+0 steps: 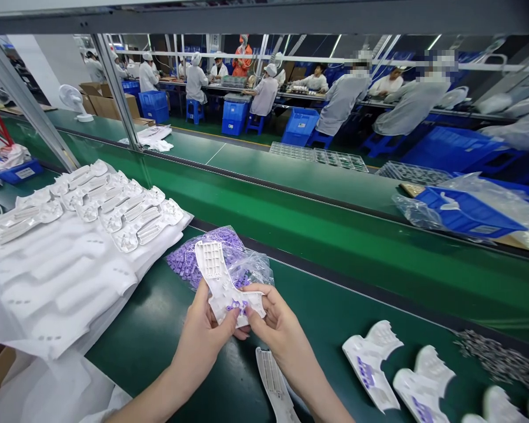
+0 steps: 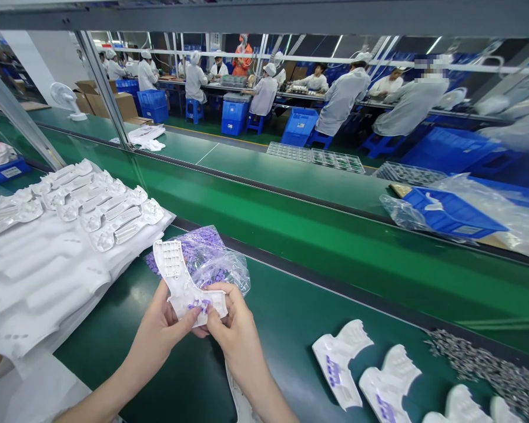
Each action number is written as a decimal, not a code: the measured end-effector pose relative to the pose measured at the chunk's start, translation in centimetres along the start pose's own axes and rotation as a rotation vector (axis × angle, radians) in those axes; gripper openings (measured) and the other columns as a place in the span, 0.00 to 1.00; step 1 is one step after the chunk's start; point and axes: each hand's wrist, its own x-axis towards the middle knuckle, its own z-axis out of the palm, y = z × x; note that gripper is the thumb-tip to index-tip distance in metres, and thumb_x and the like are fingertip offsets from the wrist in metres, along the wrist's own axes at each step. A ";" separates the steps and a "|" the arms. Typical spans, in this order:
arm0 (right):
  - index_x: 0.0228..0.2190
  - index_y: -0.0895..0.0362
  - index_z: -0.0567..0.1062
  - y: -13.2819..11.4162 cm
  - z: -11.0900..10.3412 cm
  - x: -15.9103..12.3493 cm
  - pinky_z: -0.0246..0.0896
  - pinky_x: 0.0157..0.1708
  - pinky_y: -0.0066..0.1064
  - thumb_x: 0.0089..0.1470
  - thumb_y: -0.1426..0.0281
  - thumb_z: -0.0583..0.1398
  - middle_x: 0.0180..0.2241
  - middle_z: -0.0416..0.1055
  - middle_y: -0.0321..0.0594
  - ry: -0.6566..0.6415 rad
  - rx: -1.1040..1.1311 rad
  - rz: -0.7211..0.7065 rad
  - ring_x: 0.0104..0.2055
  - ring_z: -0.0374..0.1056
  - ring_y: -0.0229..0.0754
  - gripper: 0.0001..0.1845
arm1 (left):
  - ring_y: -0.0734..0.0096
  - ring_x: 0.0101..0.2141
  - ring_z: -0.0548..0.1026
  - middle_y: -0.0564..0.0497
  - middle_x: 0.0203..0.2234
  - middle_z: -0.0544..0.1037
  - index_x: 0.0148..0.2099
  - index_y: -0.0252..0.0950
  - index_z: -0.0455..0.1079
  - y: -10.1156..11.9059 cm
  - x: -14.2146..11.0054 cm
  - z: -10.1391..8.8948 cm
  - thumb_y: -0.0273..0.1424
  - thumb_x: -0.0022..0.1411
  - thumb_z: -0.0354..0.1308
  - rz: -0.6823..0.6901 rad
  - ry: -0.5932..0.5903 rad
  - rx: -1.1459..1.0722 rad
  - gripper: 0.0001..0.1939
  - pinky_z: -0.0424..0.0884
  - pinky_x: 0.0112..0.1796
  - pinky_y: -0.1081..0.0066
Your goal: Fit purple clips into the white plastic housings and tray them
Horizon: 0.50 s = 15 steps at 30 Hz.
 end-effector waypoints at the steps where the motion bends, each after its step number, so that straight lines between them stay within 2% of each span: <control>1: 0.40 0.55 0.64 -0.1 0.0 0.0 0.61 0.31 0.29 0.51 0.58 0.59 0.30 0.68 0.36 -0.014 -0.002 0.003 0.30 0.65 0.38 0.18 | 0.67 0.32 0.74 0.50 0.35 0.73 0.53 0.38 0.53 0.0 0.0 0.0 0.33 0.56 0.60 0.002 0.010 0.004 0.26 0.76 0.31 0.67; 5: 0.40 0.54 0.65 -0.4 0.0 0.0 0.63 0.32 0.30 0.50 0.59 0.60 0.32 0.70 0.37 -0.020 0.005 0.019 0.32 0.66 0.40 0.18 | 0.67 0.32 0.75 0.50 0.34 0.73 0.55 0.37 0.52 0.2 0.1 0.1 0.33 0.56 0.59 -0.016 0.017 0.001 0.27 0.77 0.31 0.67; 10: 0.41 0.54 0.65 -1.0 -0.2 -0.1 0.60 0.31 0.29 0.50 0.59 0.59 0.30 0.68 0.35 -0.036 -0.002 0.056 0.29 0.64 0.38 0.18 | 0.69 0.31 0.75 0.47 0.38 0.73 0.55 0.36 0.51 0.3 0.0 0.1 0.34 0.57 0.59 -0.019 -0.027 -0.047 0.27 0.77 0.31 0.68; 15: 0.42 0.54 0.66 -1.1 -0.9 0.0 0.58 0.31 0.28 0.50 0.57 0.60 0.30 0.68 0.35 -0.082 0.025 0.054 0.28 0.62 0.36 0.21 | 0.67 0.31 0.76 0.46 0.37 0.75 0.57 0.34 0.47 0.9 -0.1 -0.2 0.36 0.60 0.56 -0.006 -0.151 -0.079 0.29 0.76 0.34 0.65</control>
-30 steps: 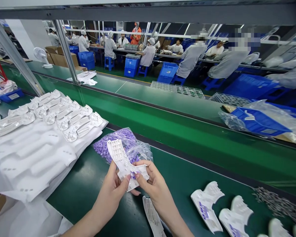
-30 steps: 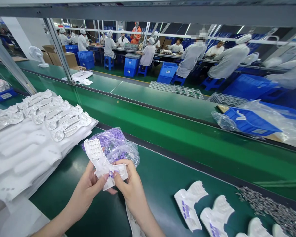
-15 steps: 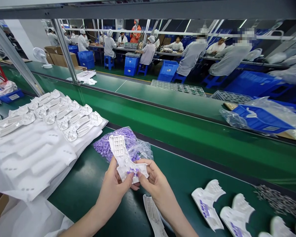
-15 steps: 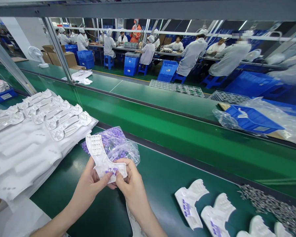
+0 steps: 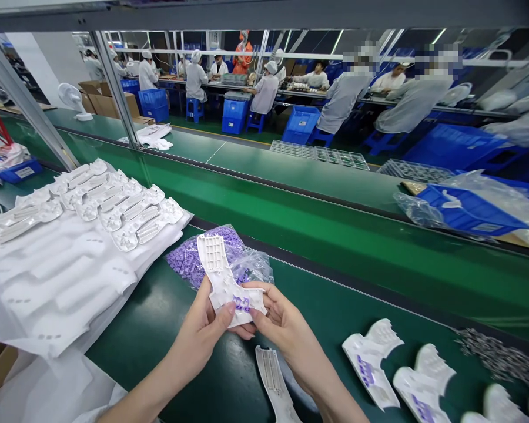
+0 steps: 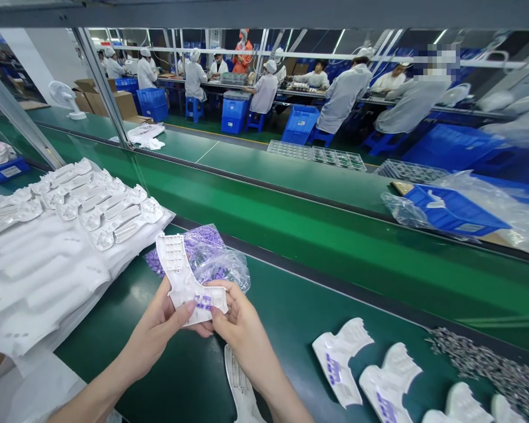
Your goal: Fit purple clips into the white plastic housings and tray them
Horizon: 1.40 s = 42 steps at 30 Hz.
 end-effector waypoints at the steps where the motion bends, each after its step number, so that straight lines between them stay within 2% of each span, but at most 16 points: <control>1: 0.43 0.55 0.66 0.1 -0.1 0.0 0.58 0.31 0.27 0.50 0.57 0.61 0.30 0.68 0.35 -0.007 0.016 -0.009 0.28 0.61 0.36 0.21 | 0.66 0.30 0.76 0.46 0.36 0.75 0.57 0.33 0.47 0.1 0.0 -0.1 0.37 0.61 0.55 0.009 -0.016 0.001 0.28 0.76 0.34 0.65; 6: 0.42 0.55 0.67 -0.2 0.2 -0.4 0.57 0.32 0.26 0.52 0.59 0.61 0.29 0.68 0.34 0.033 0.042 -0.010 0.29 0.61 0.35 0.18 | 0.63 0.30 0.77 0.45 0.33 0.76 0.53 0.31 0.51 0.0 0.1 -0.3 0.36 0.63 0.52 0.037 -0.031 0.005 0.22 0.75 0.30 0.66; 9: 0.42 0.55 0.67 -0.7 0.6 -0.6 0.58 0.34 0.26 0.52 0.61 0.61 0.29 0.68 0.34 0.048 0.044 0.007 0.31 0.62 0.36 0.17 | 0.63 0.30 0.77 0.45 0.32 0.76 0.54 0.30 0.51 0.0 0.2 -0.4 0.35 0.63 0.52 0.035 -0.045 -0.006 0.21 0.75 0.29 0.66; 12: 0.42 0.55 0.66 -0.6 0.7 -0.6 0.58 0.32 0.26 0.51 0.60 0.61 0.31 0.69 0.35 0.050 0.054 0.014 0.31 0.62 0.36 0.19 | 0.63 0.30 0.77 0.45 0.32 0.76 0.56 0.30 0.50 0.0 0.1 -0.4 0.35 0.63 0.52 0.024 -0.064 -0.025 0.24 0.75 0.29 0.66; 19: 0.39 0.56 0.63 -0.2 0.8 -0.2 0.57 0.27 0.26 0.45 0.57 0.64 0.29 0.67 0.34 0.090 0.059 0.018 0.27 0.60 0.35 0.24 | 0.63 0.35 0.76 0.43 0.43 0.73 0.57 0.34 0.52 -0.5 0.2 0.0 0.36 0.63 0.53 0.039 -0.015 0.022 0.24 0.75 0.30 0.69; 23: 0.40 0.56 0.63 -0.4 0.8 -0.3 0.58 0.30 0.27 0.47 0.59 0.63 0.32 0.67 0.36 0.105 0.028 0.039 0.31 0.62 0.37 0.23 | 0.65 0.31 0.77 0.43 0.40 0.74 0.60 0.33 0.47 -0.2 0.2 0.1 0.36 0.62 0.54 -0.001 -0.038 -0.026 0.29 0.75 0.30 0.69; 29: 0.40 0.56 0.63 1.9 0.0 0.5 0.57 0.28 0.28 0.47 0.56 0.63 0.30 0.68 0.36 0.076 0.019 -0.013 0.30 0.62 0.39 0.23 | 0.63 0.31 0.77 0.43 0.35 0.76 0.63 0.32 0.42 0.0 0.3 0.1 0.34 0.62 0.54 -0.025 -0.037 -0.068 0.34 0.74 0.29 0.69; 33: 0.42 0.55 0.64 1.1 -0.2 0.2 0.58 0.35 0.30 0.49 0.58 0.62 0.34 0.69 0.37 0.051 0.049 0.023 0.36 0.64 0.41 0.22 | 0.63 0.33 0.78 0.43 0.39 0.76 0.65 0.37 0.39 0.3 0.3 -0.1 0.29 0.64 0.52 -0.090 -0.072 -0.139 0.33 0.74 0.37 0.63; 37: 0.46 0.56 0.65 -0.9 -0.3 -0.3 0.56 0.46 0.33 0.54 0.62 0.60 0.42 0.69 0.40 -0.043 0.131 0.085 0.46 0.63 0.44 0.19 | 0.60 0.35 0.78 0.41 0.41 0.75 0.65 0.36 0.41 0.5 0.3 -0.5 0.26 0.64 0.48 -0.113 -0.095 -0.229 0.29 0.72 0.42 0.56; 42: 0.47 0.56 0.67 -1.1 -0.3 -0.6 0.56 0.44 0.33 0.55 0.63 0.59 0.42 0.70 0.41 -0.046 0.153 0.116 0.43 0.64 0.43 0.19 | 0.56 0.37 0.77 0.39 0.42 0.75 0.64 0.32 0.43 0.2 0.1 -0.6 0.27 0.64 0.47 -0.111 -0.069 -0.224 0.28 0.70 0.44 0.53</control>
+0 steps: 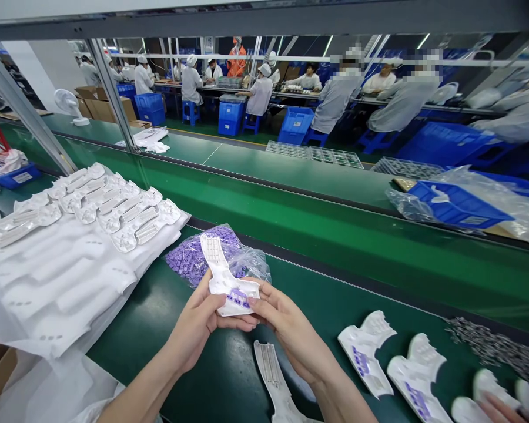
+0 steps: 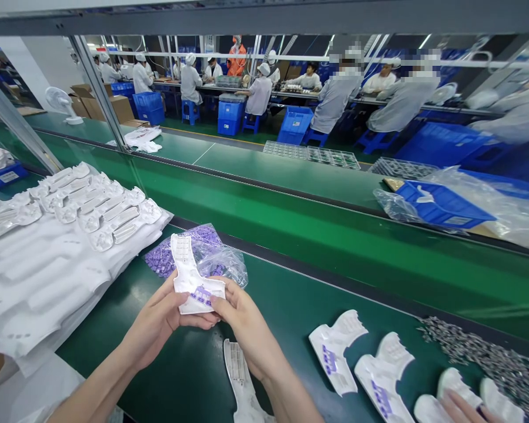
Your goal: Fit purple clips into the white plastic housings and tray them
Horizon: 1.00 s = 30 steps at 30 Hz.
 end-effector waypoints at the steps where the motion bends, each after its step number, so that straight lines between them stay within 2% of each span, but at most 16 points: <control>1: 0.46 0.56 0.67 0.2 0.0 0.0 0.56 0.43 0.32 0.55 0.62 0.59 0.41 0.70 0.40 -0.001 0.002 -0.004 0.42 0.64 0.42 0.19 | 0.56 0.37 0.77 0.39 0.43 0.74 0.64 0.32 0.42 0.0 0.0 0.1 0.27 0.64 0.48 0.001 0.006 0.009 0.29 0.70 0.44 0.52; 4: 0.43 0.57 0.67 0.7 0.0 0.2 0.57 0.38 0.29 0.52 0.60 0.61 0.36 0.70 0.38 0.023 0.007 -0.018 0.36 0.63 0.38 0.20 | 0.58 0.37 0.77 0.39 0.45 0.73 0.65 0.35 0.39 -0.1 -0.2 0.3 0.29 0.64 0.50 0.010 0.029 0.068 0.32 0.71 0.43 0.54; 8: 0.39 0.58 0.66 1.5 0.1 0.6 0.54 0.29 0.25 0.48 0.57 0.64 0.26 0.67 0.32 0.081 -0.001 -0.030 0.26 0.57 0.33 0.23 | 0.61 0.36 0.76 0.39 0.47 0.71 0.66 0.35 0.35 -0.3 -0.2 0.8 0.34 0.62 0.53 0.023 0.051 0.154 0.38 0.73 0.40 0.59; 12: 0.37 0.58 0.66 1.9 0.2 0.9 0.53 0.26 0.25 0.45 0.56 0.66 0.25 0.66 0.33 0.122 -0.017 -0.057 0.25 0.57 0.33 0.24 | 0.62 0.35 0.75 0.38 0.47 0.70 0.65 0.33 0.36 -0.7 -0.1 1.0 0.39 0.60 0.55 0.031 0.045 0.184 0.40 0.73 0.39 0.61; 14: 0.36 0.57 0.66 1.4 0.1 0.6 0.54 0.26 0.25 0.46 0.56 0.65 0.24 0.66 0.32 0.092 -0.020 -0.063 0.24 0.57 0.33 0.22 | 0.64 0.33 0.75 0.40 0.43 0.72 0.65 0.32 0.37 -0.8 0.0 0.9 0.41 0.60 0.54 0.043 0.037 0.228 0.40 0.73 0.39 0.62; 16: 0.37 0.56 0.66 0.7 -0.6 -0.1 0.56 0.30 0.26 0.49 0.58 0.64 0.25 0.67 0.32 0.048 -0.027 -0.063 0.26 0.61 0.34 0.19 | 0.66 0.29 0.74 0.45 0.36 0.74 0.65 0.33 0.39 -0.9 0.0 0.7 0.44 0.61 0.52 0.036 0.042 0.391 0.39 0.73 0.34 0.64; 18: 0.38 0.57 0.68 0.2 -2.1 -1.3 0.59 0.33 0.27 0.50 0.59 0.63 0.28 0.70 0.35 0.070 -0.049 -0.046 0.30 0.64 0.37 0.18 | 0.69 0.25 0.72 0.49 0.31 0.73 0.63 0.37 0.47 -1.2 -0.1 0.7 0.46 0.62 0.48 0.001 0.050 0.701 0.32 0.71 0.28 0.69; 19: 0.40 0.57 0.68 0.3 -3.1 -2.0 0.60 0.35 0.28 0.49 0.59 0.63 0.30 0.71 0.36 0.127 -0.064 -0.035 0.32 0.65 0.38 0.19 | 0.70 0.25 0.71 0.50 0.31 0.73 0.60 0.39 0.55 -1.5 -0.2 0.8 0.46 0.63 0.46 -0.016 0.031 0.885 0.27 0.69 0.27 0.70; 21: 0.43 0.57 0.68 1.4 -5.4 -3.5 0.62 0.36 0.30 0.48 0.58 0.64 0.33 0.72 0.38 0.317 -0.079 -0.024 0.33 0.67 0.40 0.22 | 0.68 0.29 0.72 0.49 0.33 0.73 0.52 0.43 0.66 -2.6 -0.2 1.1 0.44 0.65 0.44 -0.028 -0.080 1.223 0.19 0.68 0.31 0.70; 23: 0.44 0.56 0.68 3.5 -7.5 -5.0 0.65 0.39 0.33 0.47 0.57 0.64 0.37 0.71 0.40 0.536 -0.063 -0.047 0.36 0.67 0.42 0.25 | 0.62 0.36 0.74 0.48 0.37 0.73 0.51 0.47 0.68 -4.3 -0.2 1.6 0.40 0.65 0.46 -0.019 -0.258 1.447 0.16 0.67 0.36 0.67; 26: 0.46 0.57 0.68 7.2 -9.4 -6.8 0.67 0.39 0.37 0.47 0.55 0.63 0.41 0.69 0.43 0.783 -0.109 -0.122 0.37 0.67 0.45 0.27 | 0.52 0.39 0.74 0.45 0.39 0.75 0.54 0.53 0.66 -7.2 -0.2 2.0 0.39 0.63 0.50 -0.042 -0.471 1.591 0.17 0.67 0.35 0.64; 28: 0.46 0.56 0.69 8.9 -9.8 -7.5 0.68 0.36 0.40 0.50 0.54 0.60 0.41 0.68 0.43 0.896 -0.332 -0.145 0.32 0.66 0.44 0.25 | 0.49 0.37 0.75 0.44 0.36 0.76 0.51 0.51 0.69 -8.5 -0.2 1.9 0.39 0.63 0.50 -0.053 -0.528 1.615 0.16 0.67 0.33 0.64; 30: 0.45 0.53 0.71 9.7 -9.7 -7.8 0.66 0.36 0.43 0.54 0.55 0.56 0.44 0.68 0.44 0.972 -0.686 -0.144 0.32 0.66 0.45 0.20 | 0.50 0.35 0.75 0.43 0.35 0.76 0.48 0.48 0.72 -9.1 -0.2 1.6 0.38 0.63 0.50 -0.079 -0.498 1.636 0.14 0.65 0.31 0.66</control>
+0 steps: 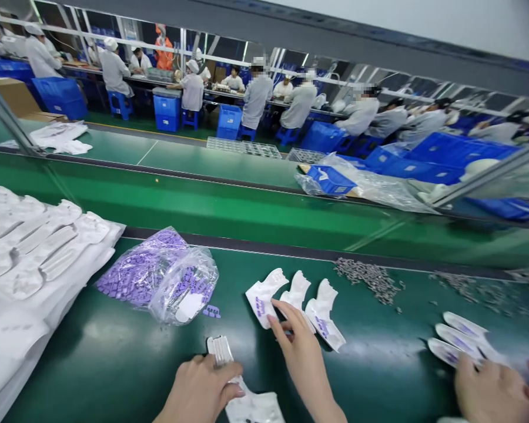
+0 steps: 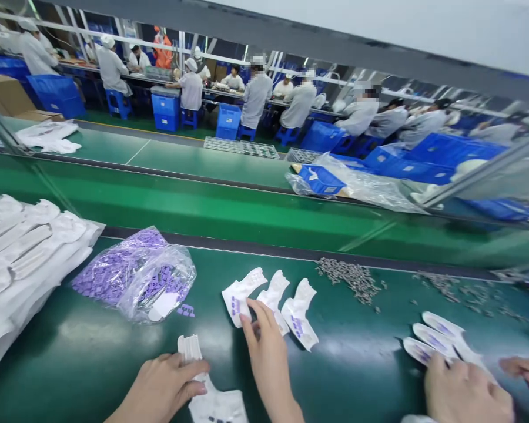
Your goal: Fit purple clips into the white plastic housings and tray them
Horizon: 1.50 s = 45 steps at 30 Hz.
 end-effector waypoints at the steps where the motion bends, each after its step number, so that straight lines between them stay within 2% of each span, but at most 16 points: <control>1: 0.44 0.52 0.72 0.0 0.2 0.0 0.64 0.38 0.44 0.56 0.56 0.55 0.45 0.67 0.45 0.036 -0.154 -0.085 0.35 0.66 0.48 0.18 | 0.51 0.34 0.74 0.42 0.35 0.76 0.47 0.47 0.73 -0.2 -0.1 0.1 0.38 0.62 0.51 -0.042 0.003 0.013 0.14 0.64 0.29 0.68; 3: 0.45 0.51 0.72 -0.2 0.6 0.5 0.58 0.47 0.50 0.57 0.57 0.54 0.50 0.66 0.45 0.078 -0.388 -0.268 0.48 0.61 0.55 0.18 | 0.51 0.36 0.73 0.41 0.37 0.73 0.46 0.46 0.73 -0.8 -0.3 0.2 0.35 0.59 0.53 -0.136 0.006 0.070 0.13 0.63 0.29 0.69; 5: 0.49 0.50 0.70 0.1 1.1 1.4 0.48 0.53 0.56 0.56 0.56 0.56 0.55 0.61 0.44 0.070 -0.532 -0.406 0.58 0.50 0.60 0.21 | 0.53 0.38 0.71 0.42 0.38 0.70 0.48 0.48 0.72 -1.5 -0.8 0.3 0.31 0.58 0.52 -0.176 0.026 0.113 0.16 0.63 0.30 0.70; 8: 0.52 0.45 0.68 2.4 0.6 2.6 0.42 0.54 0.63 0.57 0.56 0.56 0.60 0.55 0.38 0.001 -0.650 -0.452 0.63 0.39 0.63 0.22 | 0.59 0.37 0.69 0.44 0.37 0.69 0.57 0.53 0.63 -3.0 -1.9 0.6 0.28 0.58 0.49 -0.153 0.096 0.026 0.25 0.64 0.34 0.69; 12: 0.49 0.44 0.72 7.7 -4.0 3.7 0.45 0.55 0.60 0.57 0.53 0.52 0.60 0.56 0.37 -0.085 -0.627 -0.441 0.64 0.40 0.61 0.21 | 0.60 0.35 0.70 0.45 0.34 0.71 0.68 0.42 0.38 -5.3 -3.7 1.2 0.32 0.57 0.50 -0.285 0.232 -0.298 0.39 0.65 0.36 0.68; 13: 0.47 0.45 0.73 8.6 -5.4 4.1 0.46 0.54 0.59 0.56 0.51 0.52 0.59 0.58 0.38 -0.095 -0.606 -0.419 0.64 0.42 0.62 0.22 | 0.60 0.34 0.71 0.45 0.34 0.72 0.68 0.38 0.38 -5.9 -4.1 1.2 0.35 0.57 0.50 -0.331 0.244 -0.399 0.39 0.66 0.35 0.68; 15: 0.42 0.49 0.77 8.7 -7.1 4.6 0.49 0.53 0.59 0.52 0.46 0.53 0.56 0.63 0.44 -0.051 -0.558 -0.381 0.61 0.49 0.65 0.26 | 0.61 0.30 0.72 0.45 0.31 0.74 0.64 0.33 0.51 -6.5 -4.7 1.0 0.41 0.57 0.52 -0.383 0.231 -0.617 0.35 0.65 0.31 0.70; 18: 0.37 0.52 0.76 4.7 -5.5 4.5 0.57 0.49 0.52 0.52 0.48 0.54 0.44 0.72 0.48 0.017 -0.414 -0.374 0.48 0.65 0.57 0.23 | 0.66 0.25 0.71 0.48 0.24 0.74 0.52 0.31 0.64 -6.2 -5.0 -0.5 0.49 0.54 0.57 -0.330 0.219 -1.015 0.31 0.64 0.27 0.73; 22: 0.38 0.51 0.74 -3.1 2.3 2.7 0.59 0.45 0.42 0.57 0.60 0.56 0.39 0.71 0.43 -0.340 -0.261 -0.420 0.44 0.64 0.49 0.12 | 0.70 0.21 0.71 0.47 0.28 0.75 0.57 0.35 0.55 -3.7 -5.2 -4.2 0.48 0.56 0.56 -0.255 0.265 -1.419 0.33 0.66 0.24 0.72; 24: 0.38 0.53 0.72 -5.4 5.6 2.0 0.60 0.41 0.41 0.54 0.64 0.59 0.38 0.69 0.44 -0.404 -0.289 -0.420 0.43 0.63 0.50 0.09 | 0.68 0.23 0.73 0.43 0.37 0.75 0.62 0.39 0.49 -2.4 -5.3 -6.2 0.44 0.59 0.55 -0.251 0.322 -1.532 0.34 0.69 0.26 0.69; 26: 0.33 0.54 0.70 -6.5 7.3 2.0 0.60 0.37 0.39 0.50 0.69 0.60 0.35 0.68 0.43 -0.434 -0.327 -0.423 0.39 0.63 0.50 0.06 | 0.64 0.30 0.75 0.42 0.43 0.73 0.64 0.43 0.42 -1.7 -5.4 -7.7 0.40 0.61 0.55 -0.224 0.418 -1.634 0.35 0.72 0.31 0.65; 31: 0.25 0.53 0.65 -9.0 6.0 3.8 0.49 0.23 0.31 0.52 0.66 0.57 0.18 0.59 0.32 -0.581 -0.260 -0.387 0.22 0.56 0.39 0.07 | 0.58 0.43 0.73 0.44 0.50 0.70 0.66 0.47 0.39 -1.9 -5.6 -9.5 0.33 0.61 0.56 -0.139 0.582 -1.709 0.37 0.73 0.41 0.60; 35: 0.29 0.52 0.61 -12.9 4.1 4.1 0.51 0.21 0.27 0.57 0.58 0.54 0.22 0.59 0.32 -0.566 0.053 -0.302 0.22 0.55 0.36 0.12 | 0.59 0.45 0.72 0.47 0.51 0.69 0.65 0.49 0.43 -2.3 -5.6 -9.5 0.33 0.62 0.56 -0.095 0.616 -1.692 0.34 0.73 0.41 0.60; 37: 0.31 0.52 0.61 -14.3 3.8 3.7 0.54 0.18 0.26 0.59 0.55 0.52 0.25 0.63 0.34 -0.623 0.214 -0.261 0.23 0.58 0.37 0.13 | 0.64 0.38 0.74 0.46 0.44 0.73 0.61 0.42 0.53 -2.4 -5.4 -9.4 0.34 0.61 0.56 -0.112 0.617 -1.720 0.28 0.74 0.35 0.66; 41: 0.32 0.52 0.69 -15.2 4.1 3.2 0.58 0.21 0.27 0.57 0.58 0.56 0.31 0.66 0.38 -0.660 0.349 -0.364 0.26 0.61 0.38 0.11 | 0.69 0.29 0.73 0.42 0.31 0.75 0.43 0.26 0.70 -2.5 -4.7 -9.1 0.36 0.61 0.55 -0.072 0.537 -1.817 0.16 0.70 0.25 0.75; 45: 0.25 0.51 0.75 -15.1 4.4 3.5 0.56 0.30 0.30 0.54 0.63 0.61 0.30 0.65 0.38 -0.612 0.376 -0.552 0.33 0.62 0.41 0.08 | 0.66 0.28 0.76 0.40 0.30 0.76 0.42 0.26 0.72 -2.9 -4.2 -9.0 0.34 0.63 0.52 0.070 0.342 -1.857 0.15 0.70 0.22 0.76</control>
